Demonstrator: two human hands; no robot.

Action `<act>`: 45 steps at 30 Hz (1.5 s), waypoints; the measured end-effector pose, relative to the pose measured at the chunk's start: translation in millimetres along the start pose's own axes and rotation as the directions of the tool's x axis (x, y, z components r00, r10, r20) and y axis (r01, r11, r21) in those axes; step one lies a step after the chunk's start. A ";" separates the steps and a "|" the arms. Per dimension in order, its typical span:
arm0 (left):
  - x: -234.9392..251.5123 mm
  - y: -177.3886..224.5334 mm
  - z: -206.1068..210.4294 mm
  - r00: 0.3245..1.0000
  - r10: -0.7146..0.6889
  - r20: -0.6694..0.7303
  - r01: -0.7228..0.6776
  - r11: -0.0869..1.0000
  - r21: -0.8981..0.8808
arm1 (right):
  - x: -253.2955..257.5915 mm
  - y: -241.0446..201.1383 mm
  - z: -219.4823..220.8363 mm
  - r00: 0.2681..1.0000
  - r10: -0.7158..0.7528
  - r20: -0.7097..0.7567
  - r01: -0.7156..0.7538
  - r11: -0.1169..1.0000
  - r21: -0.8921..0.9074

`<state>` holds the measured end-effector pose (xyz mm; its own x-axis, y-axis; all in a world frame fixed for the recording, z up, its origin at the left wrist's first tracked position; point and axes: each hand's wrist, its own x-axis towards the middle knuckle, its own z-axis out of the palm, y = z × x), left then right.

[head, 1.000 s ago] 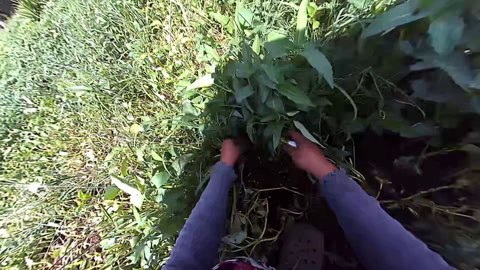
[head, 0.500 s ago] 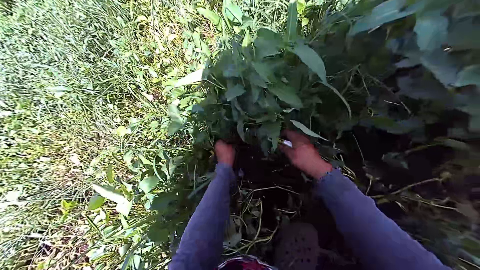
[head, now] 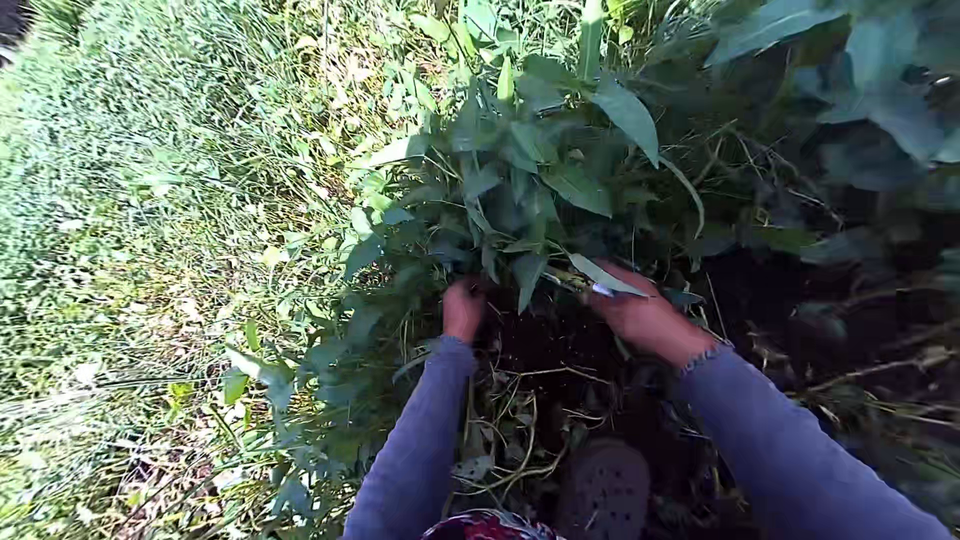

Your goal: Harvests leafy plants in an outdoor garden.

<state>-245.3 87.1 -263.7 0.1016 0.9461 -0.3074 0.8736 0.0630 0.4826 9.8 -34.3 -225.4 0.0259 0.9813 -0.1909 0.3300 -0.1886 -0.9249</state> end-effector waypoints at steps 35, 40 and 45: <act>-94.2 -56.1 -34.3 0.921 -0.388 0.032 0.334 0.830 0.446 | -86.9 17.1 51.8 0.695 0.083 0.715 0.099 0.973 -0.209; -100.7 -87.3 -70.4 0.795 -0.582 0.172 0.380 0.699 0.606 | -111.7 23.0 83.5 0.609 0.140 0.781 0.079 0.969 -0.235; -92.2 -55.0 -79.0 0.922 -0.385 0.039 0.341 0.855 0.392 | -116.2 24.0 88.2 0.597 0.165 0.785 0.083 0.961 -0.265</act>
<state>-340.4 21.5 -197.1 -0.2244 0.8358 -0.5010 0.9677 0.2516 -0.0137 -68.5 -156.2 -254.4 -0.6711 0.5237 -0.5248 0.5693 -0.0895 -0.8173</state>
